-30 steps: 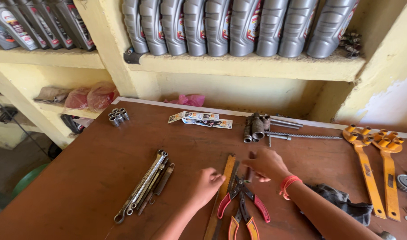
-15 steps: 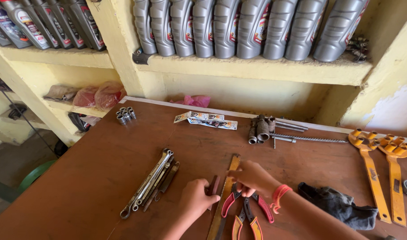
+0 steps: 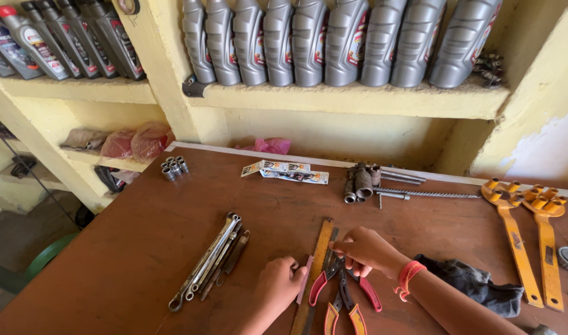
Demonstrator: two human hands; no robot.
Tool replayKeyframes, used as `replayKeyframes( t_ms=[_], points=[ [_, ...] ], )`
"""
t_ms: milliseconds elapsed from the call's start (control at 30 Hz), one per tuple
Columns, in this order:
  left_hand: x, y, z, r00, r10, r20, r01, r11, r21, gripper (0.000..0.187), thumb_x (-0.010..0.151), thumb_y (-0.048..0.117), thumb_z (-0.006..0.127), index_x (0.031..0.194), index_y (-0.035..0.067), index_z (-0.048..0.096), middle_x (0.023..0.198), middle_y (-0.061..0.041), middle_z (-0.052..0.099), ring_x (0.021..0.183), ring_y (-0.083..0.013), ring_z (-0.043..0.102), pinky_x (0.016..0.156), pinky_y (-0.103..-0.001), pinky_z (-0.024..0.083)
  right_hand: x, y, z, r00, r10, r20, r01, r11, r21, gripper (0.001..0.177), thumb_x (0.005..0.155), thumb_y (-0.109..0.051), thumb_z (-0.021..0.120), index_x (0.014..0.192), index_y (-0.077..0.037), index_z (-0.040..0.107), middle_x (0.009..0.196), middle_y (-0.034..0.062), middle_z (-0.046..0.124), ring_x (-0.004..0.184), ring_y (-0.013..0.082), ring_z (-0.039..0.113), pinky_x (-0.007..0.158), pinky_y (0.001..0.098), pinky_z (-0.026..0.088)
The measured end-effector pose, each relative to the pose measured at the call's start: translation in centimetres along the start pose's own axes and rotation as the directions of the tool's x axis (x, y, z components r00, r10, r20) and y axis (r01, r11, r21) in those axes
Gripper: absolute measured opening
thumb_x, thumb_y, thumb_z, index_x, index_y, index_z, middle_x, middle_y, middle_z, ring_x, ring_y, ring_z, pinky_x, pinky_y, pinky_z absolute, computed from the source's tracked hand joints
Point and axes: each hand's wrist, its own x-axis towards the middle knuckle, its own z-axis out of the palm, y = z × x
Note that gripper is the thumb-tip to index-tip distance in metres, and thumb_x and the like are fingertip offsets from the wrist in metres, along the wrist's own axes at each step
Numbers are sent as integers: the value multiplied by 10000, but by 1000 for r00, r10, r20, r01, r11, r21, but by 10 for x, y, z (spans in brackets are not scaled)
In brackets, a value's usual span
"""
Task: The person wipes several metal tools with a dark cloth on a wooden workbench, including a file, pliers, and a yellow multi-bit socket holder. The person then picks up a wrench and a hammer from a nearby chair and places them on the workbench.
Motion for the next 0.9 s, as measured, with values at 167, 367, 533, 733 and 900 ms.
replayKeyframes(
  t_ms=[167, 367, 533, 733, 900],
  points=[
    [6, -4, -1, 1000, 21, -12, -21, 999, 37, 272, 879, 302, 733, 951, 40, 722, 740, -119, 727, 718, -279, 738, 690, -403, 576, -2, 1, 0, 1000, 3, -8, -4, 999, -35, 406, 958, -380, 671, 831, 4, 703, 659, 90, 691, 494, 164, 676, 476, 316, 591],
    [12, 4, -9, 999, 26, -45, -23, 996, 84, 271, 873, 312, 745, 966, 60, 716, 773, -98, 719, 753, -267, 738, 694, -406, 575, 2, 10, -10, 999, 6, -45, -8, 999, -50, 377, 944, -356, 682, 851, 6, 726, 671, 89, 710, 515, 168, 684, 484, 325, 584],
    [36, 30, -2, 960, 241, -143, -236, 970, 49, 229, 867, 278, 748, 903, 56, 708, 793, -82, 733, 754, -266, 738, 663, -417, 562, -19, 31, -35, 879, -397, -263, 261, 863, -433, 290, 832, -403, 744, 859, -118, 788, 776, 23, 761, 743, 234, 747, 708, 421, 597],
    [65, 97, 19, 934, 350, -66, -345, 935, 79, 275, 807, 376, 781, 802, 104, 748, 781, -107, 753, 793, -314, 719, 692, -438, 545, -92, 64, -80, 893, -216, -394, -178, 636, -751, 612, 735, -596, 793, 1214, -245, 644, 1259, -21, 630, 1329, 295, 517, 967, 526, 465],
    [85, 158, 35, 939, 334, 83, -343, 926, 158, 504, 885, 587, 681, 906, 85, 716, 853, -148, 733, 858, -345, 712, 746, -458, 551, -116, 79, -83, 937, 58, -344, -259, 775, -576, 725, 753, -564, 845, 1348, -261, 565, 1373, 63, 524, 1322, 330, 500, 1070, 437, 455]
  ],
)
